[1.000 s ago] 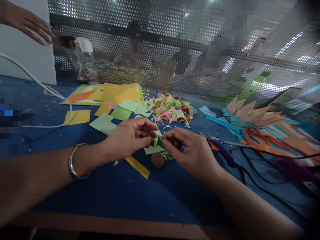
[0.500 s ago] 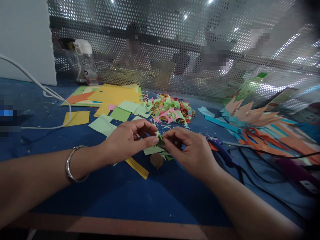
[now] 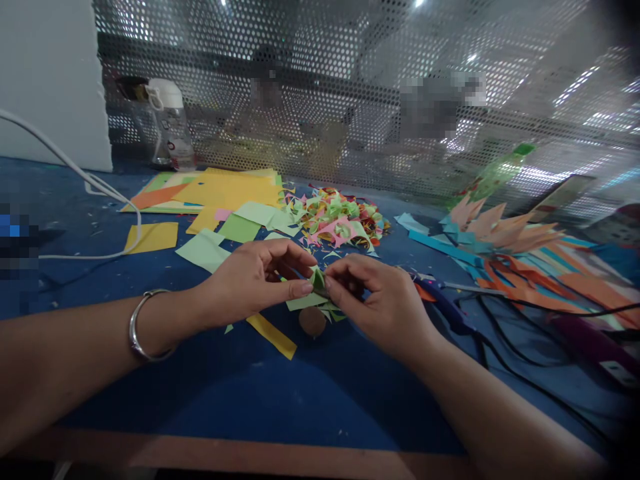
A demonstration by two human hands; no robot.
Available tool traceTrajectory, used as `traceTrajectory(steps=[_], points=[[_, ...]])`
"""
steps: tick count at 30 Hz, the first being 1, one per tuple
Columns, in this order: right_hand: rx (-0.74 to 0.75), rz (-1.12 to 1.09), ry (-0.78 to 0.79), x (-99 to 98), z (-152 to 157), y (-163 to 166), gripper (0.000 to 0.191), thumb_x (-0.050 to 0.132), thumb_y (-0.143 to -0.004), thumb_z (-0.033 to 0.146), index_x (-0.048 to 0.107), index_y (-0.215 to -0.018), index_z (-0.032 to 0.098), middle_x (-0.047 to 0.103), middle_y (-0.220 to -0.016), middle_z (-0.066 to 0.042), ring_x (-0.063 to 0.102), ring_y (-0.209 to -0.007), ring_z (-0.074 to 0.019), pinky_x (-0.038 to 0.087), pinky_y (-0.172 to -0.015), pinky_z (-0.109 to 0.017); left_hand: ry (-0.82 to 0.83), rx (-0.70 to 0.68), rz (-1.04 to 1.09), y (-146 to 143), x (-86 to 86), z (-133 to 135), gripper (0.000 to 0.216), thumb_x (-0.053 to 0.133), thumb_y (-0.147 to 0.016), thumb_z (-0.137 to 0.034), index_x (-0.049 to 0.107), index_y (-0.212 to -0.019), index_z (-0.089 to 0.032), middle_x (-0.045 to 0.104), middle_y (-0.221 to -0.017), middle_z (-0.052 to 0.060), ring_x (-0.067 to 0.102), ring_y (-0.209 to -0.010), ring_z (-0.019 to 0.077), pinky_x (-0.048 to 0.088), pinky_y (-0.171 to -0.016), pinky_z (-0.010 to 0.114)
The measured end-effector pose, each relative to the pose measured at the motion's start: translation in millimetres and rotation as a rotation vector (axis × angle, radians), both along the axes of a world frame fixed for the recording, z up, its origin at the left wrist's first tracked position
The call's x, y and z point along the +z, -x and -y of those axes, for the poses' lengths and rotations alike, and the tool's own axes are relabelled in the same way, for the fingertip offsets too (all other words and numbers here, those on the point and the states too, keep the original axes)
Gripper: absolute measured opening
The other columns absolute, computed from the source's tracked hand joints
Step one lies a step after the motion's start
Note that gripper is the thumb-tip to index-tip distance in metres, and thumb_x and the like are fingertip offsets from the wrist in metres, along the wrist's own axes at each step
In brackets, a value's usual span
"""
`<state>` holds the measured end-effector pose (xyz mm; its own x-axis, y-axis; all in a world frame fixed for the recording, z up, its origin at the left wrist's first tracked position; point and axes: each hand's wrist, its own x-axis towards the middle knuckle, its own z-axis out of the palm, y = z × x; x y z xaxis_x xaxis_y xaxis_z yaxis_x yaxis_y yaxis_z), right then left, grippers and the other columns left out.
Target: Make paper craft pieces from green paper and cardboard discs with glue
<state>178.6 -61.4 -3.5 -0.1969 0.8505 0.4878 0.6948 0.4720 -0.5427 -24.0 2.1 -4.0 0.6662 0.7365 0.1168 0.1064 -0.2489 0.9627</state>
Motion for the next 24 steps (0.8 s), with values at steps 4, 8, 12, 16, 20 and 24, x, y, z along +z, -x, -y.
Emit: traceTrajectory(steps=[4, 8, 12, 16, 20, 24], points=[[0.003, -0.001, 0.012, -0.2, 0.1, -0.4, 0.010, 0.058, -0.086, 0.017, 0.062, -0.077, 0.019, 0.054, -0.064, 0.002, 0.048, -0.056, -0.0100, 0.039, -0.052, -0.022, 0.013, -0.003, 0.015, -0.2, -1.1, 0.0, 0.035, 0.076, -0.078, -0.036, 0.064, -0.105, -0.017, 0.069, -0.094, 0.006, 0.066, -0.086, 0.0158, 0.054, -0.078, 0.029], [0.007, -0.011, 0.012, 0.0, 0.6, -0.7, 0.009, 0.058, -0.085, 0.015, 0.063, -0.077, 0.019, 0.054, -0.064, 0.003, 0.048, -0.056, -0.0097, 0.038, -0.053, -0.023, 0.014, -0.011, 0.027, 0.2, -0.6, 0.9, 0.034, 0.075, -0.079, -0.034, 0.064, -0.105, -0.017, 0.069, -0.095, 0.005, 0.066, -0.086, 0.0153, 0.054, -0.079, 0.029], [0.008, -0.012, 0.025, 0.3, 1.1, -0.7, 0.009, 0.058, -0.085, 0.016, 0.063, -0.078, 0.018, 0.055, -0.065, 0.003, 0.048, -0.056, -0.0098, 0.038, -0.053, -0.023, -0.001, 0.020, 0.018, -0.5, 1.3, 1.7, 0.026, 0.070, -0.080, -0.024, 0.064, -0.104, -0.016, 0.069, -0.095, 0.006, 0.067, -0.085, 0.0154, 0.054, -0.077, 0.028], [0.025, -0.005, 0.030, 0.2, 1.0, 0.2, 0.010, 0.057, -0.086, 0.015, 0.062, -0.078, 0.018, 0.054, -0.066, 0.003, 0.048, -0.057, -0.0094, 0.038, -0.054, -0.022, -0.024, 0.043, 0.008, -1.7, 2.0, 1.5, 0.020, 0.065, -0.080, -0.018, 0.065, -0.100, -0.015, 0.070, -0.091, 0.005, 0.068, -0.085, 0.0158, 0.054, -0.077, 0.028], [0.033, -0.001, 0.066, 0.3, 1.1, 0.9, 0.009, 0.056, -0.085, 0.013, 0.062, -0.079, 0.018, 0.055, -0.068, 0.003, 0.048, -0.058, -0.0090, 0.039, -0.055, -0.021, -0.035, 0.041, 0.018, -1.6, 2.1, 1.1, 0.019, 0.065, -0.080, -0.017, 0.065, -0.099, -0.015, 0.070, -0.088, 0.004, 0.068, -0.083, 0.0143, 0.054, -0.076, 0.025], [0.042, 0.024, 0.089, 1.1, 2.3, 0.2, 0.009, 0.057, -0.086, 0.013, 0.063, -0.081, 0.017, 0.056, -0.070, 0.002, 0.049, -0.060, -0.0092, 0.039, -0.055, -0.021, -0.030, 0.032, 0.018, -1.6, 3.2, 0.0, 0.020, 0.067, -0.078, -0.017, 0.065, -0.098, -0.015, 0.070, -0.086, 0.003, 0.068, -0.082, 0.0138, 0.054, -0.074, 0.024]])
